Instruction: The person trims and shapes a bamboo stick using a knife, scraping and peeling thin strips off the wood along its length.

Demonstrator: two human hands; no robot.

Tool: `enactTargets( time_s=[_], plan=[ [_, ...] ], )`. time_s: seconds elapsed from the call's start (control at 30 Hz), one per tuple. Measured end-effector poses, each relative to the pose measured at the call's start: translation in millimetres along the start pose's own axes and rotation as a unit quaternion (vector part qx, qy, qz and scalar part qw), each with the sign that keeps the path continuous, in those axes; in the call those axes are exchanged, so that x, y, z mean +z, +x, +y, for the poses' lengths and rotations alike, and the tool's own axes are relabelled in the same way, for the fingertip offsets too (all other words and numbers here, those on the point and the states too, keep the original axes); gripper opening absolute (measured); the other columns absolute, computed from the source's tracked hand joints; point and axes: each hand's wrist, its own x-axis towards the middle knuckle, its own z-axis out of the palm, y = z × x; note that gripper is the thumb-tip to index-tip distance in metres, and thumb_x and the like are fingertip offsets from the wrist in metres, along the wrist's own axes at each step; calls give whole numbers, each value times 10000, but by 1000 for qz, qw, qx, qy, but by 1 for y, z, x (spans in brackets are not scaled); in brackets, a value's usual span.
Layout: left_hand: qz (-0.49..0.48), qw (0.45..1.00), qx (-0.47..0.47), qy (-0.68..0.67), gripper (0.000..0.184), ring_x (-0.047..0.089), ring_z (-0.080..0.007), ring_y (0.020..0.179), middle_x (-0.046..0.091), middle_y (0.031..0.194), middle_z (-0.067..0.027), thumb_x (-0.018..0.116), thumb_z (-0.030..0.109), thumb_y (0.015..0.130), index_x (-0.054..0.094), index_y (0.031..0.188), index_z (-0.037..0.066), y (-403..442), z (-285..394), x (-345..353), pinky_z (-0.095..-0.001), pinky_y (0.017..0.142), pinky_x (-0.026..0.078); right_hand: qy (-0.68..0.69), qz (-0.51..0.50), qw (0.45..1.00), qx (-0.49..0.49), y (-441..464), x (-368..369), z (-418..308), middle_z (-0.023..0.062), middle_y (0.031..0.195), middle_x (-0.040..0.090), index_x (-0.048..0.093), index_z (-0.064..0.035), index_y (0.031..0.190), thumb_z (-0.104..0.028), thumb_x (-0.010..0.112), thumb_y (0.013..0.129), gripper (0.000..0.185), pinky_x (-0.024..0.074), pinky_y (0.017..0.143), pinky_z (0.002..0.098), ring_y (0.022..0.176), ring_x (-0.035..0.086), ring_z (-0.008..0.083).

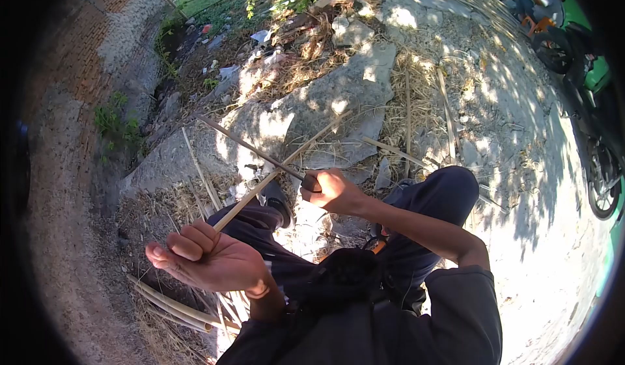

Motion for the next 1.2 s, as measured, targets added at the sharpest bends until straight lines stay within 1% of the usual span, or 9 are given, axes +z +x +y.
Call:
enactTargets(
  time_s=[0.07, 0.23, 0.4, 0.43, 0.53, 0.8, 1.0, 1.07, 1.2],
  plan=[
    [41, 998, -16, -45, 172, 133, -46, 492, 209, 576, 43, 364, 247, 1133, 386, 1041, 103, 6, -2, -4, -247, 459, 158, 17, 27, 995, -94, 3, -1, 4, 101, 594, 466, 473, -1, 735, -110, 655, 881, 257, 410, 568, 415, 546, 500, 260],
    [41, 998, -5, -42, 148, 134, -43, 487, 201, 572, 48, 373, 226, 1132, 385, 1064, 95, 19, -1, -1, -245, 452, 148, 73, 11, 986, -150, 4, 5, -39, 85, 576, 473, 547, 15, 823, -71, 711, 889, 196, 378, 523, 388, 502, 452, 213],
    [-15, 998, -24, -52, 214, 127, -55, 549, 181, 638, 61, 334, 268, 1145, 438, 1043, 111, 7, 1, -5, -251, 506, 166, 30, -24, 993, -108, 5, -9, -17, 109, 600, 502, 577, 15, 852, -88, 709, 880, 170, 400, 548, 391, 527, 487, 224],
    [5, 998, -24, -62, 178, 137, -48, 514, 193, 601, 54, 337, 241, 1141, 416, 1078, 94, 5, 0, -3, -250, 478, 156, -14, -22, 997, -74, 8, -14, -8, 179, 620, 566, 561, 16, 828, -145, 694, 866, 212, 454, 561, 432, 572, 606, 351],
    [17, 997, -17, -72, 150, 143, -42, 479, 206, 563, 47, 336, 213, 1138, 399, 1119, 78, 2, -1, -2, -251, 449, 143, -36, 22, 999, -6, 19, -4, 45, 175, 695, 618, 618, 16, 871, -259, 710, 853, 290, 489, 634, 439, 631, 622, 321],
    [-6, 991, -41, -129, 269, 205, -55, 521, 265, 611, 46, 278, 308, 1148, 418, 1170, 80, 15, 0, -13, -246, 496, 195, -34, 43, 998, 9, 24, -12, 58, 166, 698, 611, 599, 37, 857, -261, 705, 866, 316, 474, 642, 426, 627, 585, 294],
    [-92, 994, -35, -43, 586, 427, -150, 739, 384, 796, -4, 415, 583, 1059, 421, 1305, 51, 17, -5, -36, -366, 737, 406, -10, 43, 999, 9, 27, -15, 57, 168, 684, 594, 589, 49, 861, -244, 687, 880, 310, 467, 638, 429, 620, 574, 288],
    [-85, 995, -55, -18, 903, 573, -226, 858, 524, 883, -46, 521, 787, 899, 370, 1391, 44, 13, -16, -48, -473, 887, 462, -15, 62, 998, -17, 30, -10, 63, 170, 678, 595, 598, 53, 875, -241, 687, 885, 307, 472, 639, 437, 627, 600, 299],
    [-192, 978, -80, -29, 968, 593, -270, 1045, 560, 991, -66, 661, 847, 743, 432, 1282, 76, 7, -42, -65, -565, 1094, 404, -29, 60, 998, -22, 30, -9, 61, 175, 673, 594, 607, 53, 886, -242, 693, 890, 308, 475, 633, 442, 628, 620, 318]
  ],
)
